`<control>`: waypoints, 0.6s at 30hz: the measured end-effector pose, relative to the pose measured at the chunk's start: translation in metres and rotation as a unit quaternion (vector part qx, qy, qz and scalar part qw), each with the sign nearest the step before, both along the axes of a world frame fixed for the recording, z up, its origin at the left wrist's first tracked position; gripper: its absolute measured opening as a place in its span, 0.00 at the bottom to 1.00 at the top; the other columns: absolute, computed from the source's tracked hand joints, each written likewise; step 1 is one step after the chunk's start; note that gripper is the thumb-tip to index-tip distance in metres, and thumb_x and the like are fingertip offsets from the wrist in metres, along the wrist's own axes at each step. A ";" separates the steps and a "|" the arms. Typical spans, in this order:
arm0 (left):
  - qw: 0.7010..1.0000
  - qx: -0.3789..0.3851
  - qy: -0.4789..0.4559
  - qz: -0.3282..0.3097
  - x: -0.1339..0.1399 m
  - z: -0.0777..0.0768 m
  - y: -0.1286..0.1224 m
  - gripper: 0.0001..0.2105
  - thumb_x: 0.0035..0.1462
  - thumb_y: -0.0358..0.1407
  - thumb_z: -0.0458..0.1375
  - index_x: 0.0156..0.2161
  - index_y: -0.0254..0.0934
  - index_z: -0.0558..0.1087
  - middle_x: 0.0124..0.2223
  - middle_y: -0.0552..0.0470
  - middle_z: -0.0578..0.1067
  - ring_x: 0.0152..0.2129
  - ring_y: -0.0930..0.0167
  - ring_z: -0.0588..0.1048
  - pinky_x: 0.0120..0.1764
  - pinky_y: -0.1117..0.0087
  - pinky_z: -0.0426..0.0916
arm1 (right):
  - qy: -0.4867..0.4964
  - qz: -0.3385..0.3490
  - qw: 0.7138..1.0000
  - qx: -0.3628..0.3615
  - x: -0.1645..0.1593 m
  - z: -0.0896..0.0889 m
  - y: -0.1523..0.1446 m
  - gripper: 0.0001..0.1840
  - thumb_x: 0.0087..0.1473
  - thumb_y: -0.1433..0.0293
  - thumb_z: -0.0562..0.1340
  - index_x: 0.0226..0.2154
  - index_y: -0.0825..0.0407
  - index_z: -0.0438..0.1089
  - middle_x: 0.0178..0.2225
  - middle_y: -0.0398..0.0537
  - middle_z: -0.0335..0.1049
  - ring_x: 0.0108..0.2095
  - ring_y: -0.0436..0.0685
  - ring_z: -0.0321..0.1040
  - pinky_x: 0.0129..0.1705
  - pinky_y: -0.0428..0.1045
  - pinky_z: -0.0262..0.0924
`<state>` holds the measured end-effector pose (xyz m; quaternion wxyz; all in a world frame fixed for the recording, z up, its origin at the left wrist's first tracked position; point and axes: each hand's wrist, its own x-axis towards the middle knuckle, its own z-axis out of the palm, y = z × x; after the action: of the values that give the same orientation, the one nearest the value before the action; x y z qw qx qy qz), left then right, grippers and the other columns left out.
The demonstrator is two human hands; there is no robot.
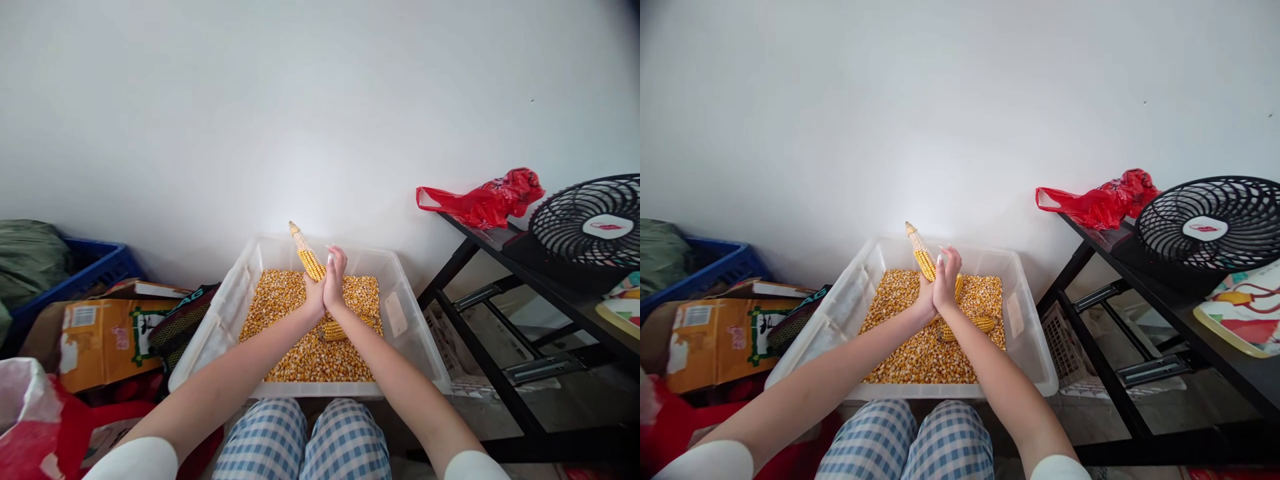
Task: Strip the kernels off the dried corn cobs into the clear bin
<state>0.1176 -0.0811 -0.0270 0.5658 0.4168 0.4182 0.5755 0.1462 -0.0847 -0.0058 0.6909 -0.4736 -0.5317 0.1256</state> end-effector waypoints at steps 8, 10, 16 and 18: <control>0.993 0.050 0.071 -0.078 -0.003 -0.003 0.008 0.24 0.37 0.41 0.65 0.39 0.35 0.62 0.35 0.49 0.70 0.31 0.71 0.70 0.33 0.71 0.66 | 0.279 -0.032 0.958 -0.051 0.066 0.004 0.037 0.21 0.53 0.54 0.45 0.38 0.49 0.63 0.43 0.47 0.64 0.46 0.52 0.61 0.49 0.52 0.53; 0.982 0.083 0.114 -0.125 -0.007 0.003 0.007 0.25 0.36 0.43 0.65 0.40 0.35 0.63 0.36 0.49 0.71 0.31 0.70 0.70 0.33 0.71 0.65 | 0.358 0.049 0.925 -0.118 0.083 -0.001 0.040 0.24 0.53 0.52 0.43 0.34 0.50 0.63 0.34 0.46 0.68 0.36 0.52 0.66 0.39 0.50 0.60; 0.917 0.121 0.309 -0.222 -0.015 0.010 0.006 0.24 0.36 0.47 0.62 0.39 0.35 0.66 0.33 0.50 0.72 0.29 0.68 0.71 0.29 0.71 0.63 | 0.476 0.194 0.843 -0.159 0.103 0.000 0.040 0.28 0.52 0.49 0.37 0.29 0.51 0.61 0.24 0.46 0.68 0.25 0.55 0.67 0.25 0.51 0.62; 0.873 0.150 0.424 -0.190 -0.017 0.008 0.007 0.24 0.36 0.47 0.62 0.37 0.36 0.65 0.32 0.50 0.72 0.29 0.67 0.71 0.29 0.71 0.62 | 0.483 0.191 0.841 -0.151 0.100 0.005 0.039 0.29 0.51 0.48 0.38 0.29 0.51 0.61 0.23 0.47 0.68 0.24 0.55 0.67 0.24 0.51 0.63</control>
<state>0.1006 -0.0738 -0.0186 0.3635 0.7719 0.4395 0.2807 0.2465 -0.0457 -0.0008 0.7425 -0.3406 -0.1846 0.5464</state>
